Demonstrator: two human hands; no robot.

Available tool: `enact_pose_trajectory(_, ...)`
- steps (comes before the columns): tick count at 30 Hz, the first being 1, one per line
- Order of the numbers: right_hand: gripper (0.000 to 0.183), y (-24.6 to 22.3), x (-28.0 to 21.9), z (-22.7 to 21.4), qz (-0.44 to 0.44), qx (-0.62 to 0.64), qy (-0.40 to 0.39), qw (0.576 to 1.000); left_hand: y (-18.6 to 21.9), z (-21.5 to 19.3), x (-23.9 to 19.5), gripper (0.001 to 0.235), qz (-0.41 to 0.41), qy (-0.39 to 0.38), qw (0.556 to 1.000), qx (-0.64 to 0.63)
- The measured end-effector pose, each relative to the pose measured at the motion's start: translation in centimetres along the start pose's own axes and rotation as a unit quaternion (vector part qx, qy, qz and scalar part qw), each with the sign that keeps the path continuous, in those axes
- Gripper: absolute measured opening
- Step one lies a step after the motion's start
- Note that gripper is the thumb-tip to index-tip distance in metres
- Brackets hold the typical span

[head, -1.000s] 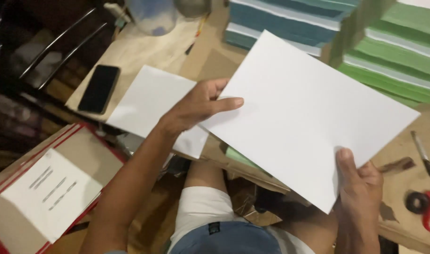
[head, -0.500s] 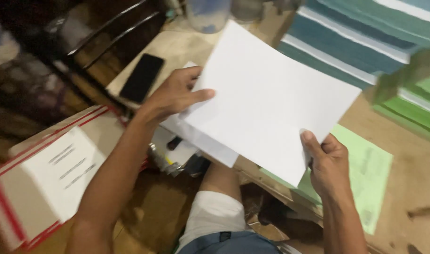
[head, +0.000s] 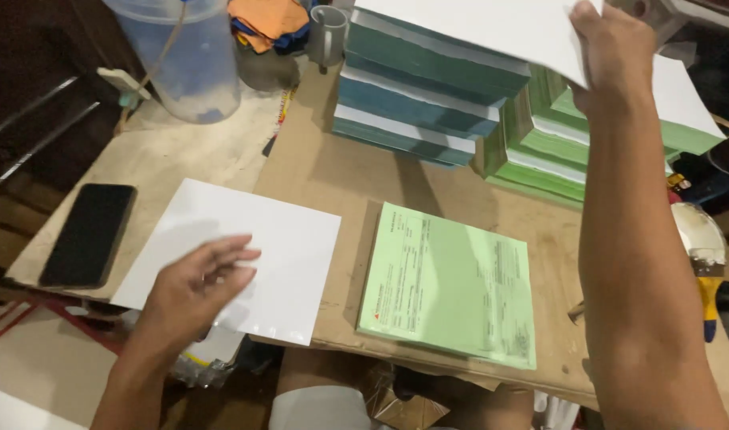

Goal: The person sits on the floor and handles stacks of white and green paper on a wooden table. They pick up a green document, place it on the table, and then use scissors to cut the document along its edge. A dog is visible lying on the floor nearby.

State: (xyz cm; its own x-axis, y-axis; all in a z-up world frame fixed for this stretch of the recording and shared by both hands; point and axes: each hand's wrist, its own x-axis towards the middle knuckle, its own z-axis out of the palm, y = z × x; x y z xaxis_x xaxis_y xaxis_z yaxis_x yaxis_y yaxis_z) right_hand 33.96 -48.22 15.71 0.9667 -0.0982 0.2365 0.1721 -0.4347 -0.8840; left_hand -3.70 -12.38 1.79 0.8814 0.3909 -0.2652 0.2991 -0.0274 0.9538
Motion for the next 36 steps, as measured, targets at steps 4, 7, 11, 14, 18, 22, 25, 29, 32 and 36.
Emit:
enact_pose_trajectory(4, 0.027, 6.5, 8.2, -1.6, -0.105, -0.104, -0.041, 0.988, -6.4, 1.5, -1.1, 0.047, 0.058, -0.009, 0.997, 0.054)
enact_pose_trajectory(7, 0.016, 8.9, 2.4, -2.1, -0.088, -0.132, -0.062, 0.985, -5.9, 3.4, -3.5, 0.04, 0.074, 0.005, 0.989, 0.126)
enact_pose_trajectory(11, 0.018, 6.7, -7.8, -5.0, -0.09, -0.168, -0.066, 0.979, -7.5, 7.3, -3.9, 0.02, 0.384, 0.017, 0.898, 0.216)
enact_pose_trajectory(14, 0.03, 6.5, -14.8, -6.8, -0.097, -0.186, -0.079, 0.975, -7.2, 10.9, -4.5, 0.022, 0.405, -0.085, 0.872, 0.264)
enact_pose_trajectory(18, 0.028, 13.6, -22.7, -10.0, 0.066, -0.244, -0.154, 0.955, -5.5, 16.8, -4.7, 0.016, 0.532, -0.096, 0.803, 0.252)
enact_pose_trajectory(22, 0.023, 16.4, -28.6, -12.3, 0.056, -0.234, -0.214, 0.947, -3.5, 21.4, -4.2, 0.008, 0.478, -0.217, 0.804, 0.281)
enact_pose_trajectory(25, 0.02, 14.8, -31.5, -12.5, -0.03, -0.208, -0.223, 0.952, -2.4, 24.0, -3.3, 0.014, 0.438, -0.288, 0.791, 0.316)
enact_pose_trajectory(29, 0.017, 12.8, -32.9, -12.6, -0.042, -0.223, -0.244, 0.943, -0.1, 26.1, -2.8, 0.017, 0.367, -0.343, 0.779, 0.375)
enact_pose_trajectory(32, 0.017, 12.3, -32.8, -12.2, -0.035, -0.245, -0.285, 0.926, -0.7, 27.1, -2.4, 0.016, 0.335, -0.361, 0.769, 0.408)
enact_pose_trajectory(36, 0.016, 12.4, -32.1, -11.6, -0.038, -0.27, -0.312, 0.91, 0.3, 27.4, -3.1, 0.018, 0.308, -0.351, 0.762, 0.449)
